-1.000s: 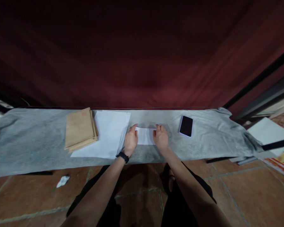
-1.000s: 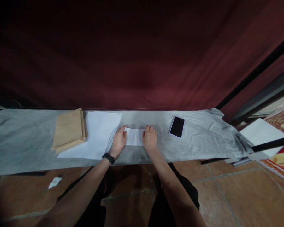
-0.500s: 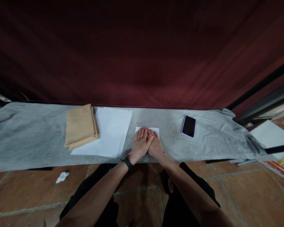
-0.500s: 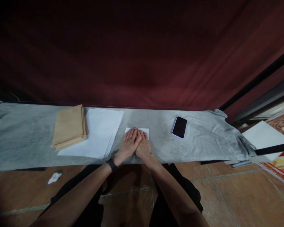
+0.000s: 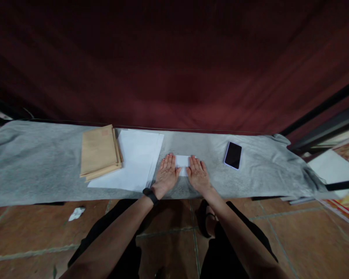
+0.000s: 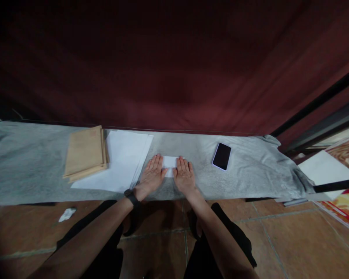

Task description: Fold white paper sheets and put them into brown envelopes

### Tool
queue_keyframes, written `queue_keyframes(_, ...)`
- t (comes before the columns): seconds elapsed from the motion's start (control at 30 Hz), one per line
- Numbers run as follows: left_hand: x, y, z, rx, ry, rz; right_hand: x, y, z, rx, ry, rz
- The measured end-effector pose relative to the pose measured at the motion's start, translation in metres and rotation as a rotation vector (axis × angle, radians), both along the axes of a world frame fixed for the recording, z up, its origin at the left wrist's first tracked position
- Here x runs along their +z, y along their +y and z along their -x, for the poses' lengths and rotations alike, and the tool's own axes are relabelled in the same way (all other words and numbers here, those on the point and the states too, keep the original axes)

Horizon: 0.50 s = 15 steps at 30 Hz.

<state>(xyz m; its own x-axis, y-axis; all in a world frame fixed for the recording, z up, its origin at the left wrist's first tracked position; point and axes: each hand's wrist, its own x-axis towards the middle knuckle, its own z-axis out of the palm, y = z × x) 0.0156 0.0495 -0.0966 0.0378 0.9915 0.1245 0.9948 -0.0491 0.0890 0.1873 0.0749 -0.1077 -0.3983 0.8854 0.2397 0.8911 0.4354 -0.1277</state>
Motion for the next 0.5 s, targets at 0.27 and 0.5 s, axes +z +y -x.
queue_keyframes(0.27, 0.001, -0.008, 0.008, 0.029, 0.002, -0.007, 0.001, 0.001, -0.017, -0.067, -0.033, 0.032)
queue_keyframes(0.5, 0.007, -0.010, 0.003, 0.022, 0.002, -0.061, 0.009, -0.002, -0.020, -0.086, 0.017, 0.025)
